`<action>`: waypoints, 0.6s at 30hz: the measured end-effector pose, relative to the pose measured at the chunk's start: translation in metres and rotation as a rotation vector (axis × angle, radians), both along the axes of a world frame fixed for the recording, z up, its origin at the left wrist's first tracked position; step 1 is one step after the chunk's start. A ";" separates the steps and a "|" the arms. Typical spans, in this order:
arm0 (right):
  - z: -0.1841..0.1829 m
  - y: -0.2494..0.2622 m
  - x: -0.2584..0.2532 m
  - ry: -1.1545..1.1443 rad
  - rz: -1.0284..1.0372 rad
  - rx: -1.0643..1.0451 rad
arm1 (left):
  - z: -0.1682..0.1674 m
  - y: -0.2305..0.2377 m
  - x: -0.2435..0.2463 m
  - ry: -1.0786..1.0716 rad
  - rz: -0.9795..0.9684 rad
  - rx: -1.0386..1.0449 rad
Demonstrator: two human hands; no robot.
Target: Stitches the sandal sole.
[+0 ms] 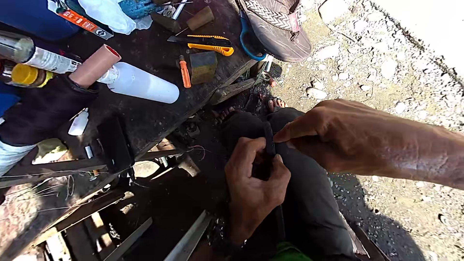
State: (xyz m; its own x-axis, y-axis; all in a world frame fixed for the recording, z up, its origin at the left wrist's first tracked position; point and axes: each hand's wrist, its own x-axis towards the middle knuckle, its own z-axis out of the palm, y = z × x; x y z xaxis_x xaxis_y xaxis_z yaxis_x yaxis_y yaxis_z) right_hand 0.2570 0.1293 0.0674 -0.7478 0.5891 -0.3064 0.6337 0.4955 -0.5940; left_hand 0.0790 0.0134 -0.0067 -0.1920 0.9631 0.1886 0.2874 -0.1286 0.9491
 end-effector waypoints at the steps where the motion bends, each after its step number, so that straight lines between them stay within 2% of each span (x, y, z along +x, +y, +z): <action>1: 0.000 0.000 -0.001 -0.005 0.003 0.005 | 0.000 0.000 0.000 -0.002 -0.001 -0.002; 5: 0.000 0.000 -0.001 0.001 0.000 0.002 | -0.001 -0.001 0.001 -0.002 -0.015 -0.003; 8: -0.005 0.000 0.006 0.076 0.022 0.009 | 0.002 0.000 -0.012 -0.074 -0.113 -0.055; 13: -0.013 -0.008 0.013 0.107 0.052 0.154 | 0.011 0.019 -0.050 -0.407 -0.299 -0.369; 18: -0.024 -0.017 0.010 0.184 -0.014 0.221 | 0.033 0.042 -0.056 -0.329 -0.325 -0.619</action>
